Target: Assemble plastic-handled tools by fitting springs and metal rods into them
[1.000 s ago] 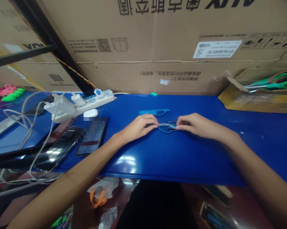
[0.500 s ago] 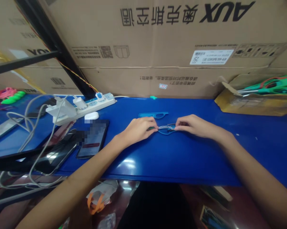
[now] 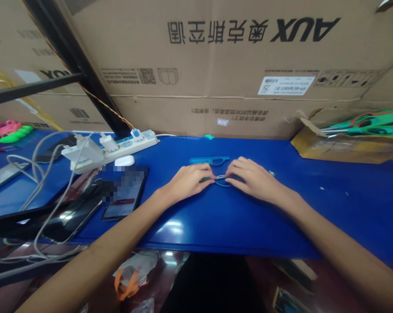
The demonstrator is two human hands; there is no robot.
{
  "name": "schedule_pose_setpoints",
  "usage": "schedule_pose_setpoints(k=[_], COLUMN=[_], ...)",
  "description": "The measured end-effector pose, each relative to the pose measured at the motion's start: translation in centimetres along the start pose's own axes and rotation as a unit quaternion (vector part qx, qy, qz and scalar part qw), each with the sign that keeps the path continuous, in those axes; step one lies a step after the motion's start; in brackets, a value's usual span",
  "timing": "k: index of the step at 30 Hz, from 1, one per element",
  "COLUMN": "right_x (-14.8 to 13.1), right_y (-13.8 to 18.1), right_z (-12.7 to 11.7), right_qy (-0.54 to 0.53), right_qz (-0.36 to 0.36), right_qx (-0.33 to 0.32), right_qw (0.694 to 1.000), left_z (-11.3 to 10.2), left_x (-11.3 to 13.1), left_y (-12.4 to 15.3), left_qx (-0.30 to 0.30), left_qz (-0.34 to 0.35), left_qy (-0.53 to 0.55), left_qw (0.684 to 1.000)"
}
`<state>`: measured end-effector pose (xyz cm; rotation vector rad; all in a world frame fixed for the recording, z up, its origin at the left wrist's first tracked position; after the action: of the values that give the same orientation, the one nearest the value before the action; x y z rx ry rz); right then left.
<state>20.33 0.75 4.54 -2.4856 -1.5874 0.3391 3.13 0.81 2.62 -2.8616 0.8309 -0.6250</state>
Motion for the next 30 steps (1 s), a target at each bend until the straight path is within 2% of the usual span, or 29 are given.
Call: schedule_pose_setpoints(k=[5,10,18,25,30], right_x=[-1.0,-1.5,-1.7,-1.2,0.9], right_y=[-0.9,-1.4,-1.6,-1.5,-1.0], right_z=[1.0,1.3,1.0,1.0,1.3], right_qy=[0.094,0.142,0.125,0.093,0.019], right_qz=[-0.007,-0.007,0.000,-0.034,0.023], right_qx=[-0.032,-0.050,0.026,0.064,0.096], right_qw=[0.995,0.989,0.992,0.993,0.995], left_z=[-0.3,-0.1,0.0,0.0,0.2], left_x=[0.2,0.1,0.0,-0.2,0.5], left_y=[0.0,-0.1,-0.2,-0.1,0.3], left_qx=[-0.006,-0.012,-0.016,-0.001,0.011], left_qz=[0.005,-0.002,-0.006,-0.012,0.046], left_qy=[-0.005,-0.015,-0.022,-0.020,-0.073], left_qw=[1.000,1.000,1.000,1.000,0.996])
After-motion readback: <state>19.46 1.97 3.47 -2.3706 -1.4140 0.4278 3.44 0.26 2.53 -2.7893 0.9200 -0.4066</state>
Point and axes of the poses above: each hand's wrist, its own y-axis away from the middle knuckle, its own z-axis out of the palm, x = y × z, the point moved 6 cm from there along -y, towards the middle knuckle, and after that the axes turned 15 degrees about -z, right-handed, at the moved point
